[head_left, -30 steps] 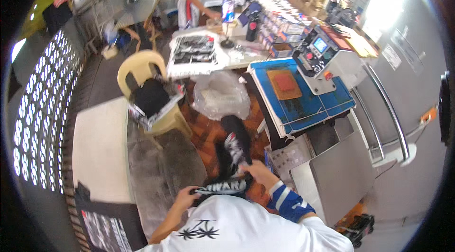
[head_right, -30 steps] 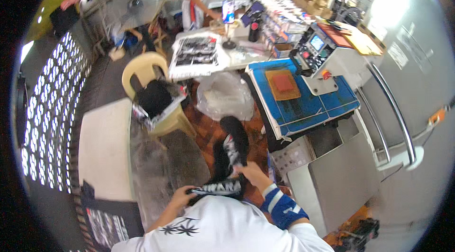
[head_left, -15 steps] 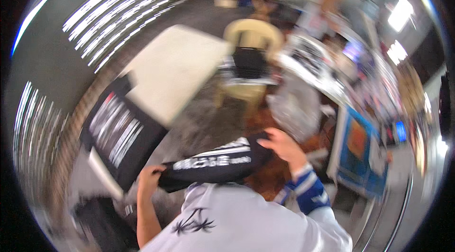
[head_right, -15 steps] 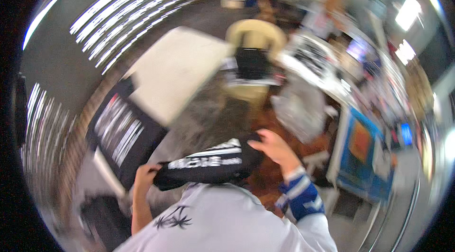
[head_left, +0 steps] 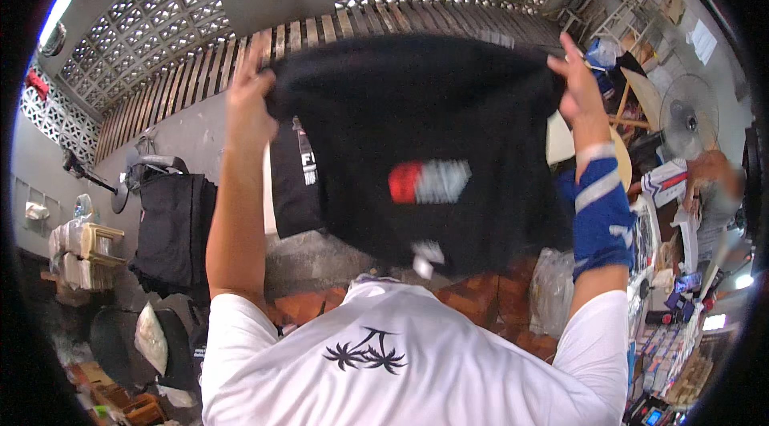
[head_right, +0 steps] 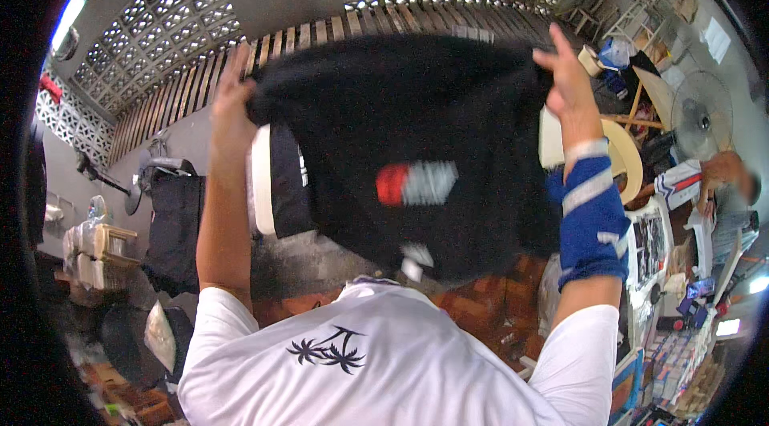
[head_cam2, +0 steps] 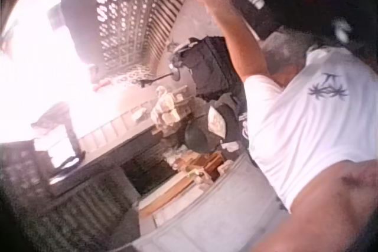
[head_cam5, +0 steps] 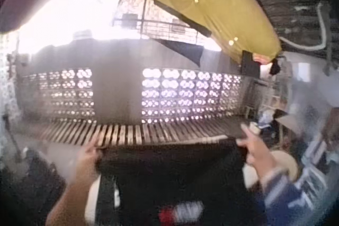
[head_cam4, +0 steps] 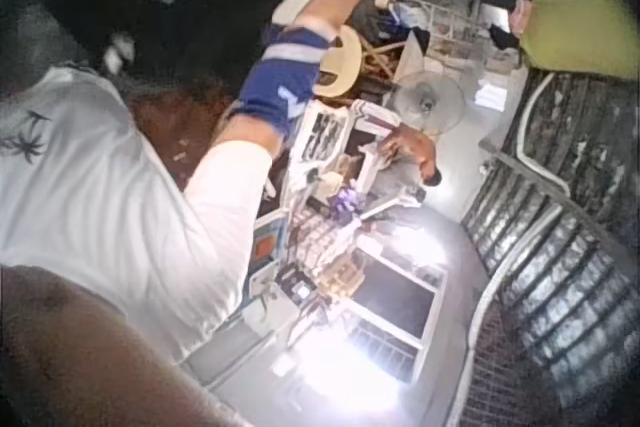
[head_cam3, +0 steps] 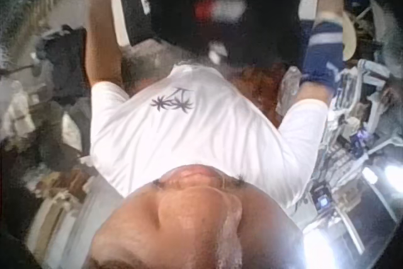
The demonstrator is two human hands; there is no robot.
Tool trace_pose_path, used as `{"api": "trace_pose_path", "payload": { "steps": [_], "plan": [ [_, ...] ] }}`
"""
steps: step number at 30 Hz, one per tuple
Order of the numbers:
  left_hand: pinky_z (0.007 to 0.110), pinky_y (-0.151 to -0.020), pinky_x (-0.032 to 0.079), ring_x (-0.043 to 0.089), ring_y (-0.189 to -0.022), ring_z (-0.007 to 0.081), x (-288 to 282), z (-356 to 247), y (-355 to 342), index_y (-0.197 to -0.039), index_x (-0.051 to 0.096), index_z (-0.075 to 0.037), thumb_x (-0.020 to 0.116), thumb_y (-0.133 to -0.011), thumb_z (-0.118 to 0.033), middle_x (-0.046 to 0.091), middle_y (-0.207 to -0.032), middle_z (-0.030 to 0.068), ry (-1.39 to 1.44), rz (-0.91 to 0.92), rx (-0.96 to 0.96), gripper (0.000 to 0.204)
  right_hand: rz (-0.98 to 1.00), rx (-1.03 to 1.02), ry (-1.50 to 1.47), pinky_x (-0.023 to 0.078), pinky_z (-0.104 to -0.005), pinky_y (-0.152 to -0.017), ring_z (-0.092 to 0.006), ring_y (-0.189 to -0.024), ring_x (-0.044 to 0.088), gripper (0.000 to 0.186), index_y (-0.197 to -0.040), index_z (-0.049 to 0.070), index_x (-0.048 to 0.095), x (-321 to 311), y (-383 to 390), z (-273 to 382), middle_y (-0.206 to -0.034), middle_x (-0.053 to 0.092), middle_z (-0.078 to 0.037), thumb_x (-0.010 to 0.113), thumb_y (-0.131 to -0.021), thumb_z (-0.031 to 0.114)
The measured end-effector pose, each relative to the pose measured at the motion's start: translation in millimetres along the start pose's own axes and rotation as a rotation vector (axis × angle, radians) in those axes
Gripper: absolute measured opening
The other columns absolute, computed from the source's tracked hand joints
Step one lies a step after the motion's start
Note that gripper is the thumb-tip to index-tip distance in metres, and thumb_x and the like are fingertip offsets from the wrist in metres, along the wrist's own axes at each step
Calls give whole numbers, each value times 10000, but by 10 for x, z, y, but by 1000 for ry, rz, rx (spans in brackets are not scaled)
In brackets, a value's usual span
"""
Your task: The person aligns a black t-shirt on a heat press, places a graphic transfer on the chest, and operates the press. They repeat this process for multiple shirts, including applying a smaller logo to the sleeve.
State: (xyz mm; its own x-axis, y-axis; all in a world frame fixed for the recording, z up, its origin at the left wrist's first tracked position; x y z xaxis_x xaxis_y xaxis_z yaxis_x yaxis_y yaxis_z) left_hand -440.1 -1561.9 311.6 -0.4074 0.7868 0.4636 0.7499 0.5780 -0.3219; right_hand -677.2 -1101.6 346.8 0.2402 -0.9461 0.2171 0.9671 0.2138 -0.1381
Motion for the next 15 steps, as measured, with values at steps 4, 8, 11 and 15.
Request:
{"api": "trace_pose_path", "payload": {
  "steps": [4,8,11,15],
  "plan": [
    [388,-1009,585,694,-1152,296,104,-1060,-791,-1396,591,52,489,-926,85,650,-1321,243,23,313,275,483,173,-227,-53,524,-471,-1045,-344,-1183,639,768,-1642,104,251,865,-885,672,-1396,584,-238,548,-953,-56],
    [396,-910,626,730,-1033,263,-387,-1103,-1260,-1408,569,51,505,-925,75,690,-1216,225,-111,59,144,488,153,-108,-40,527,-454,-1039,-331,-1126,663,704,-1563,77,404,1502,-1318,291,-1318,633,-215,632,-907,-44],
    [350,-895,596,723,-992,240,-879,-695,-1459,-1437,534,63,502,-888,75,679,-1257,194,-218,30,38,551,187,-1,63,542,-403,-976,-264,-1065,674,529,-1408,83,559,1539,-1802,-562,-1203,687,-140,654,-901,-36],
    [334,-1101,450,575,-1307,245,-1661,188,-1129,-1486,488,65,509,-837,77,564,-1458,166,-317,-45,-83,649,108,101,160,536,-331,-876,-191,-944,668,398,-1274,47,660,1444,-1642,-1616,-1084,715,-96,683,-887,-42]
  ]
}}
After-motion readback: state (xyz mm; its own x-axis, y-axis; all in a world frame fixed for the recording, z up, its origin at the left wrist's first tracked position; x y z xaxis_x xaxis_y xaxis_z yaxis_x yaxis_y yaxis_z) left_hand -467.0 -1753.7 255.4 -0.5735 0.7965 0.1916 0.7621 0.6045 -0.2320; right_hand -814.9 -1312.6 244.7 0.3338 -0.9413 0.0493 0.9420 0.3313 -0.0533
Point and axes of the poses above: each hand's wrist, its own y-axis away from the middle knuckle, its own x-axis out of the palm, z = x × y, the point moved 8 cm from there along -y, towards the middle knuckle
